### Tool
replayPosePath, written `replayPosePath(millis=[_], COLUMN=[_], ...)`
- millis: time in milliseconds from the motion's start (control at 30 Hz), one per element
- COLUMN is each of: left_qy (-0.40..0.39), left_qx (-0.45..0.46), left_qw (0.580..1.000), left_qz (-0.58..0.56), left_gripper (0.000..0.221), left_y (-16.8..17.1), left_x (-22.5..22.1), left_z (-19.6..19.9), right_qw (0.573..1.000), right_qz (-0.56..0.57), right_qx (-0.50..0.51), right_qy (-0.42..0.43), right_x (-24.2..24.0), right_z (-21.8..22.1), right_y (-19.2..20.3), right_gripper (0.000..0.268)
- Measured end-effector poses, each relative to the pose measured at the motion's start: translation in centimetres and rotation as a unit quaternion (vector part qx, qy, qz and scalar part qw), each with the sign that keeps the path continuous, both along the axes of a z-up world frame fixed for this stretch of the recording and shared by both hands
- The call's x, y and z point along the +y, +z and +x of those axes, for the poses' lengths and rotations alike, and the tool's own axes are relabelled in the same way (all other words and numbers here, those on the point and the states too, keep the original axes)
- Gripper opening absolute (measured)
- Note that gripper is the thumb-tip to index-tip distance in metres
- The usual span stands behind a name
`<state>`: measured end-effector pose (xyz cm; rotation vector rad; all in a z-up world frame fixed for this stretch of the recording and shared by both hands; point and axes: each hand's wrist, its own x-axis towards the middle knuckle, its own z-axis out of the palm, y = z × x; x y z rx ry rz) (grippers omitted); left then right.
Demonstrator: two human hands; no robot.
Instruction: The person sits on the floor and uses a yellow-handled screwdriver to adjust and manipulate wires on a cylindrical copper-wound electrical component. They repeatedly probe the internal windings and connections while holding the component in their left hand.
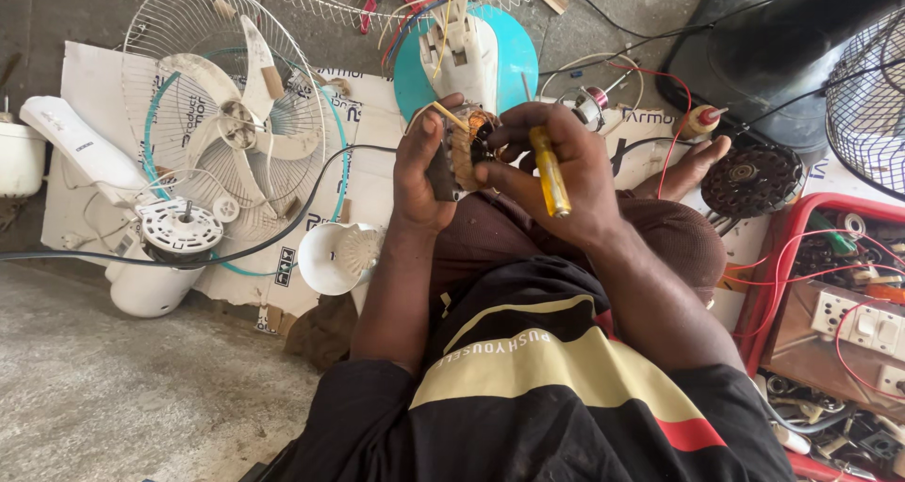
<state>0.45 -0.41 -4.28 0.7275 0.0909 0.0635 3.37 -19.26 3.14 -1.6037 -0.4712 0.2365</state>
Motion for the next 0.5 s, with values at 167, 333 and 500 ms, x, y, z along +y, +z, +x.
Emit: replayPosePath(millis=[167,333,500], left_qy=[-0.010,-0.036,-0.073], left_qx=[0.020,0.049,0.038], left_qw=[0.999,0.993,0.987], left_qz=[-0.043,-0.105,-0.140], left_gripper=[0.056,0.057,0.060], left_y=[0.3,1.3,2.3], left_x=[-0.2,-0.4,-0.2], left_z=[0.1,0.0,0.0], right_qw=[0.993,0.968,0.942], right_qz=[0.055,0.160,0.241], right_qx=[0.103,0.192,0.235], right_qy=[-0.012,-0.017,-0.024], right_x=[0.1,-0.9,-1.5], right_z=[0.6,1.6,1.9], right_y=[-0.3,-1.8,-3.0], right_gripper=[0.028,0.026,0.026])
